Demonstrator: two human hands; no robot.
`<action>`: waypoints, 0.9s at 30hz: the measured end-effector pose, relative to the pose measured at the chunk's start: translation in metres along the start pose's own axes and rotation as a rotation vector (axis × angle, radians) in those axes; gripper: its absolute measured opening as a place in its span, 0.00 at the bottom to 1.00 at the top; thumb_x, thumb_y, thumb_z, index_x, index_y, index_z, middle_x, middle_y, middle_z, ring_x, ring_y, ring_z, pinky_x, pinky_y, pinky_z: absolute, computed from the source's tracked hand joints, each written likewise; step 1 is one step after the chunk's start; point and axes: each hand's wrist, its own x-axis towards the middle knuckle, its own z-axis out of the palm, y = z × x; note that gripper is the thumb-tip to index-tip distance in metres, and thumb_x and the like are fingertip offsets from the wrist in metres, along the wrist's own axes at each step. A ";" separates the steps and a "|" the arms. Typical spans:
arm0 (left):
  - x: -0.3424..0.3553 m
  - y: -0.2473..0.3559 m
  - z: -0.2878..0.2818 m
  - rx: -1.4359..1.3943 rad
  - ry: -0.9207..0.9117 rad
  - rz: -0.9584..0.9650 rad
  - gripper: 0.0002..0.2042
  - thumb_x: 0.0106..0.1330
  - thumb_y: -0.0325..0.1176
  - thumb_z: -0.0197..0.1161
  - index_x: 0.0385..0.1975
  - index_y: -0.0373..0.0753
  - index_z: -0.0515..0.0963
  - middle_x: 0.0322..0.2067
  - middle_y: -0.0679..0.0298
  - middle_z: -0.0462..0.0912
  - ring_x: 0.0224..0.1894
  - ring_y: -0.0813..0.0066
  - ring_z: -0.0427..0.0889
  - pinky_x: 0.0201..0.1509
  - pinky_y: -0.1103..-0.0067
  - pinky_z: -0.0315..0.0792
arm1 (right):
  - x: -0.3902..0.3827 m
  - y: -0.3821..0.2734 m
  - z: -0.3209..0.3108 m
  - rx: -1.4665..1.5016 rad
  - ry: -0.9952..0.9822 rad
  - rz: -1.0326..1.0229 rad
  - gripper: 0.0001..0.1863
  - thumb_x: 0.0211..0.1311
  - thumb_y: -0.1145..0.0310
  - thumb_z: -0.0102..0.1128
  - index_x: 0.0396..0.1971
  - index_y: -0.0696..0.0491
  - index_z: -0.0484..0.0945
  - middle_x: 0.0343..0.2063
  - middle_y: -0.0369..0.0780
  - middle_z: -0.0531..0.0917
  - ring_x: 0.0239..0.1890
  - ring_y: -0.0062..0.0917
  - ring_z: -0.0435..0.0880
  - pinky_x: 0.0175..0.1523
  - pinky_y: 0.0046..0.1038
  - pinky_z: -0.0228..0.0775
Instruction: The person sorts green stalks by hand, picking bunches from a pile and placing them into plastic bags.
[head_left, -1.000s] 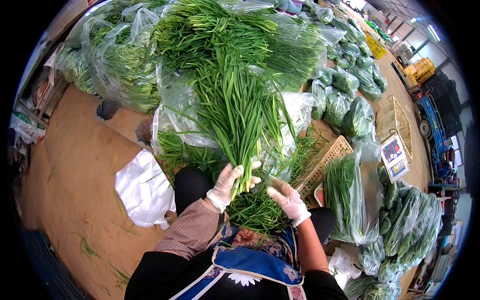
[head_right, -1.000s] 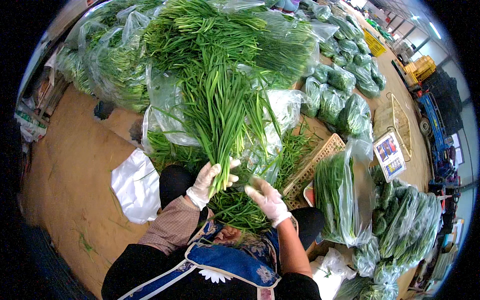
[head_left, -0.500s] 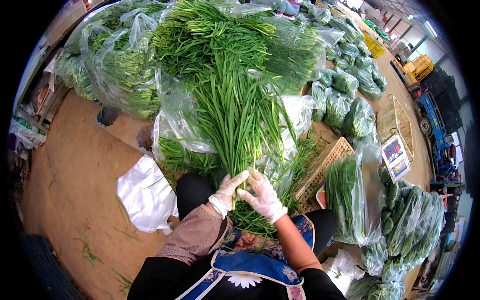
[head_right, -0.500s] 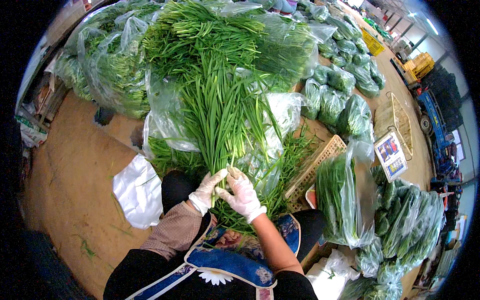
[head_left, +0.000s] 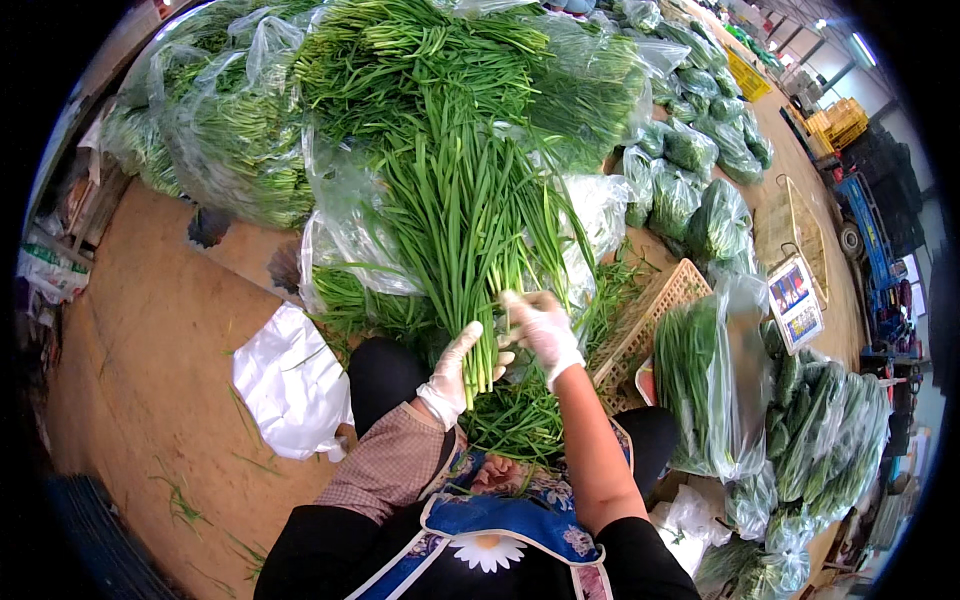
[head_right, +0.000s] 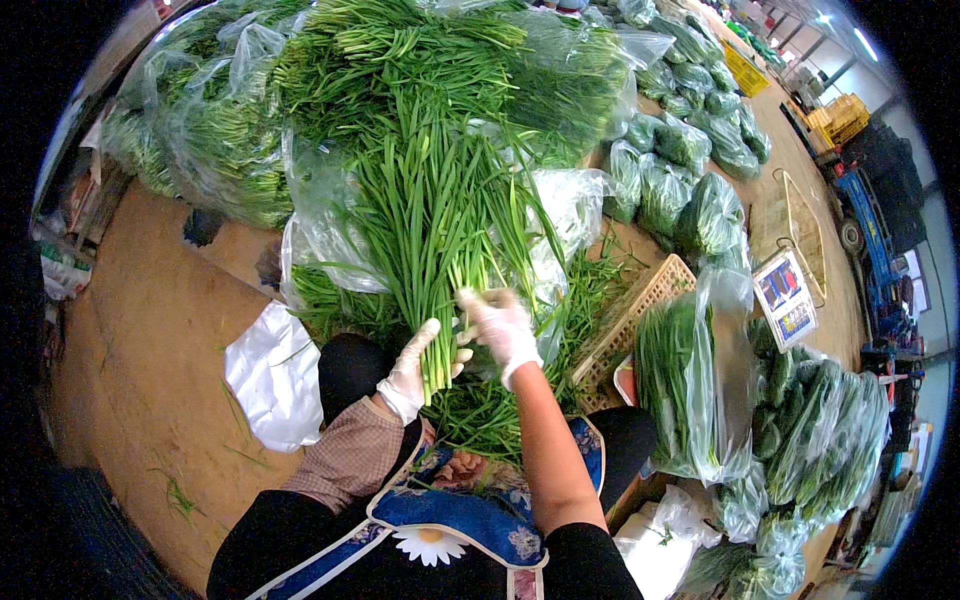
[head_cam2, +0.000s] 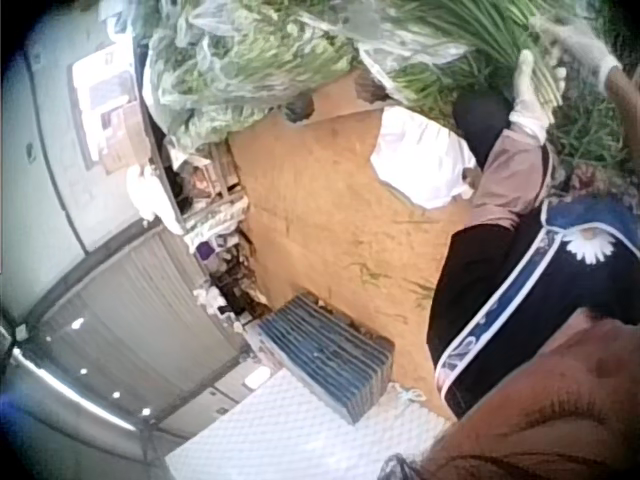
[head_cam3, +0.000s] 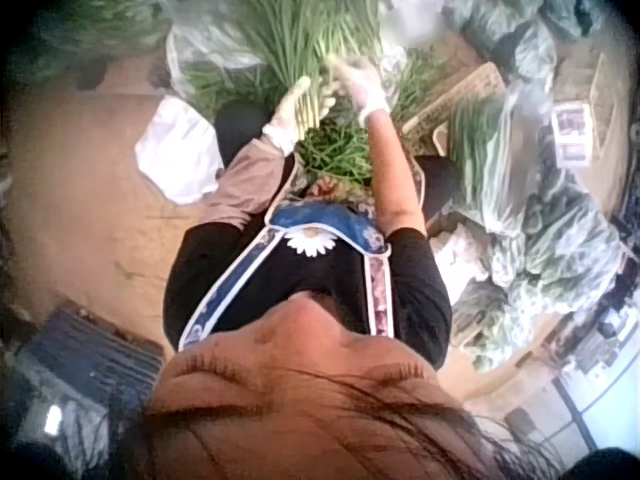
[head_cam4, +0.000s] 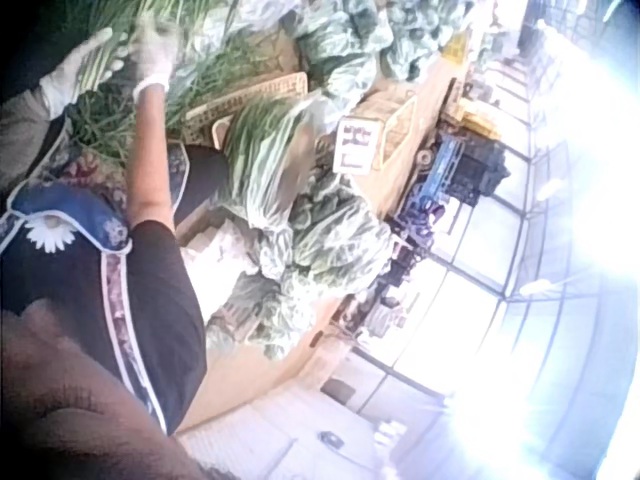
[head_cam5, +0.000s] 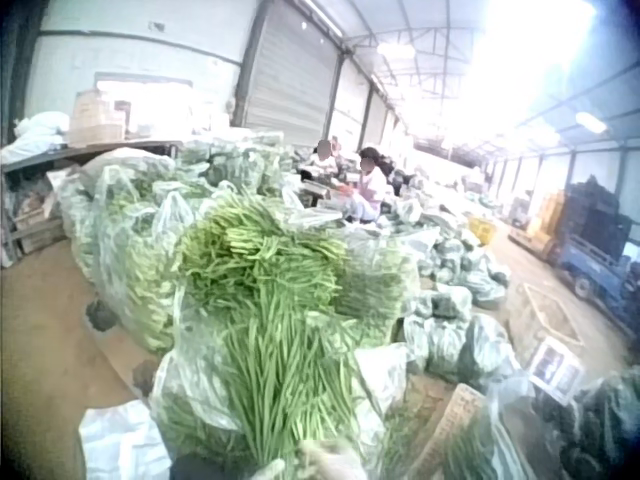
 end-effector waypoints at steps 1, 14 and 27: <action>0.003 0.000 -0.002 -0.043 -0.040 -0.021 0.24 0.65 0.53 0.52 0.50 0.39 0.71 0.38 0.59 0.82 0.35 0.68 0.83 0.34 0.77 0.80 | 0.000 0.001 0.006 -0.096 -0.083 -0.002 0.21 0.53 0.53 0.66 0.32 0.57 0.74 0.21 0.35 0.79 0.19 0.16 0.74 0.25 0.20 0.67; -0.006 0.005 -0.001 -0.236 -0.156 -0.035 0.36 0.61 0.66 0.45 0.51 0.36 0.71 0.46 0.53 0.78 0.44 0.55 0.80 0.46 0.64 0.77 | -0.032 -0.074 -0.066 -0.845 0.601 -1.163 0.04 0.55 0.71 0.58 0.31 0.47 0.77 0.20 0.35 0.78 0.17 0.25 0.76 0.23 0.25 0.70; -0.003 0.005 -0.013 -0.204 -0.048 0.063 0.16 0.65 0.35 0.57 0.48 0.33 0.71 0.38 0.57 0.80 0.40 0.59 0.82 0.46 0.69 0.79 | -0.057 0.046 -0.050 -1.486 -0.288 -0.425 0.11 0.58 0.62 0.53 0.30 0.55 0.77 0.23 0.46 0.81 0.25 0.35 0.82 0.29 0.35 0.73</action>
